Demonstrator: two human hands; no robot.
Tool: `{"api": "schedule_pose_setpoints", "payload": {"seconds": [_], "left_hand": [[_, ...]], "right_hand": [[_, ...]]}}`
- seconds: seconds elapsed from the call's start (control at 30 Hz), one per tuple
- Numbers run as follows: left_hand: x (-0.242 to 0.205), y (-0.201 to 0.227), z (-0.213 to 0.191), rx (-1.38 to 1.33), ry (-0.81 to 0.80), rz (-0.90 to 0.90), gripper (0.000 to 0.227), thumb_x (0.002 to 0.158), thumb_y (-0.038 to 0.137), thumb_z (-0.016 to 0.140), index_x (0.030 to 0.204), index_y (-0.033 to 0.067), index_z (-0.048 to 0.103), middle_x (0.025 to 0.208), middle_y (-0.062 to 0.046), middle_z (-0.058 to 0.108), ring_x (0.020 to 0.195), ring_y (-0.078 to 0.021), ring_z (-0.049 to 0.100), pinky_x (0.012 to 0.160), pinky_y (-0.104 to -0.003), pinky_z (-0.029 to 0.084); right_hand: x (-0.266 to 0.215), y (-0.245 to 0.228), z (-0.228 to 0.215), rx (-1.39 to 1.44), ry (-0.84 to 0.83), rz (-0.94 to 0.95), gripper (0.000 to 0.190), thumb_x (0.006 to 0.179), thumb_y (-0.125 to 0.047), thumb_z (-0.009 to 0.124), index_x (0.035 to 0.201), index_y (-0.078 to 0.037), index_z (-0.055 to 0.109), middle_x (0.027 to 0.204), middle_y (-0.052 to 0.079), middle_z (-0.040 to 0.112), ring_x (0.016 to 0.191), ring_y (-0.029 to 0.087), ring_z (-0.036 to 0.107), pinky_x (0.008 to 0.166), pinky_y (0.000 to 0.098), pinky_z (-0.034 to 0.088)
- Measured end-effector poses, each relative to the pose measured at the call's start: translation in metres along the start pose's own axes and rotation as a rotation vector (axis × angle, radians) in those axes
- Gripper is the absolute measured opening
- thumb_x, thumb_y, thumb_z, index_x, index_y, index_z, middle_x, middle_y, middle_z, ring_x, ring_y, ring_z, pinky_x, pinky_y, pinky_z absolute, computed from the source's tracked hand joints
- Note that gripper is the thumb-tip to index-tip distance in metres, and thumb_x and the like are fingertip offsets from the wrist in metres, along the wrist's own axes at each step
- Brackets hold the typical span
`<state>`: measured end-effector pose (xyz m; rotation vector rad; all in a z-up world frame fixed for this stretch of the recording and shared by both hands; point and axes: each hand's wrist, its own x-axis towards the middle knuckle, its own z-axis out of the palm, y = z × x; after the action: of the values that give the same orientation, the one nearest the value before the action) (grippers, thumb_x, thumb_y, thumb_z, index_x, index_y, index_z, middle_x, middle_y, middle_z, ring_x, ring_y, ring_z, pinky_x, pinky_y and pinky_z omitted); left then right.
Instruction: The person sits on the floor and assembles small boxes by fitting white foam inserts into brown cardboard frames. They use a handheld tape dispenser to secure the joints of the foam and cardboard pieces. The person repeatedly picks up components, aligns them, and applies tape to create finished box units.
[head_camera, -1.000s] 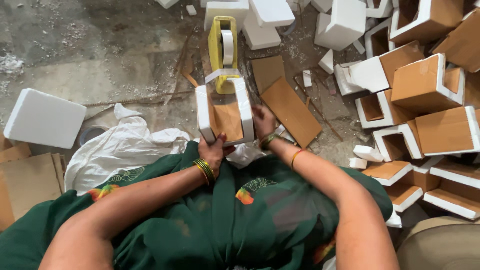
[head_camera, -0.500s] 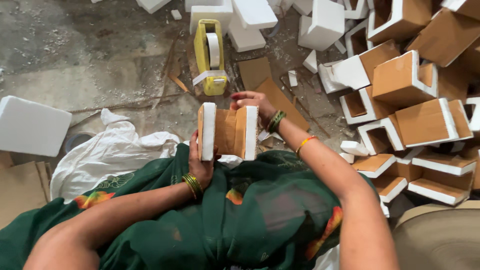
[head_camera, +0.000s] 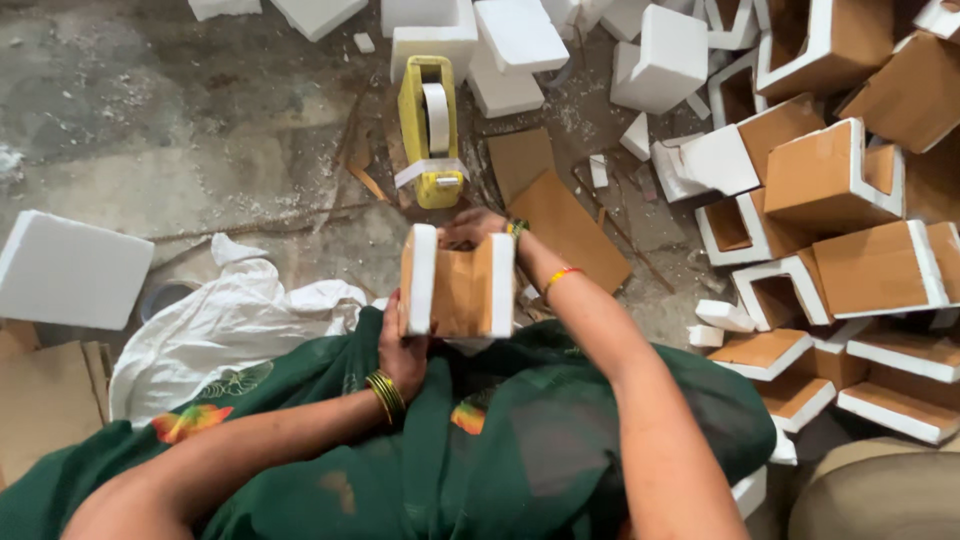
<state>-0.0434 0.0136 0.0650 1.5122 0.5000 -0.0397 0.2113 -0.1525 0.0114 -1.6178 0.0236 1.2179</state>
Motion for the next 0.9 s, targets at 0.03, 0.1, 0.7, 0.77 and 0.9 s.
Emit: {"api": "schedule_pose_setpoints", "payload": {"seconds": [0.03,0.1,0.7,0.77,0.9], "left_hand": [[0.001,0.007,0.001,-0.009,-0.022,0.136,0.06,0.096,0.006,0.062,0.151,0.004,0.039,0.124,-0.01,0.063,0.105,-0.0198,0.063,0.087,-0.034,0.055],[-0.001,0.019,-0.003,-0.021,-0.074,0.399,0.05,0.106,0.01,0.053,0.154,0.0006,0.042,0.142,-0.012,0.06,0.128,-0.023,0.059,0.107,-0.037,0.049],[0.066,0.135,-0.039,0.665,-0.878,2.021,0.061,0.097,0.01,0.053,0.154,0.0291,0.047,0.125,-0.008,0.054,0.118,-0.0277,0.06,0.107,-0.043,0.053],[0.068,0.136,-0.042,0.631,-0.847,1.975,0.06,0.096,0.01,0.052,0.152,0.0294,0.045,0.125,-0.009,0.055,0.118,-0.0287,0.06,0.105,-0.043,0.052],[0.074,0.138,-0.048,0.748,-0.814,1.882,0.062,0.094,0.01,0.051,0.153,0.0281,0.046,0.121,-0.01,0.056,0.116,-0.0287,0.061,0.103,-0.04,0.053]], "right_hand": [[-0.013,-0.003,-0.004,0.139,0.002,0.031,0.038,0.085,-0.024,0.08,0.114,-0.002,0.071,0.104,0.008,0.077,0.098,0.019,0.074,0.083,0.0322,0.062],[-0.037,-0.02,-0.008,0.137,-0.118,0.065,0.033,0.091,-0.024,0.077,0.115,-0.002,0.071,0.101,0.007,0.076,0.093,0.018,0.071,0.078,0.0334,0.059],[-0.174,-0.005,0.052,-0.197,-0.203,0.006,0.059,0.068,-0.002,0.09,0.117,-0.007,0.058,0.112,0.001,0.056,0.093,0.013,0.059,0.074,0.0319,0.056],[-0.172,-0.011,0.051,-0.143,-0.124,0.036,0.039,0.079,-0.012,0.082,0.113,-0.007,0.063,0.106,0.002,0.061,0.085,0.013,0.06,0.067,0.0311,0.055],[-0.174,-0.057,0.03,-0.182,0.13,0.034,0.025,0.098,-0.03,0.06,0.111,-0.011,0.07,0.101,0.003,0.071,0.08,0.01,0.064,0.063,0.03,0.058]]}}
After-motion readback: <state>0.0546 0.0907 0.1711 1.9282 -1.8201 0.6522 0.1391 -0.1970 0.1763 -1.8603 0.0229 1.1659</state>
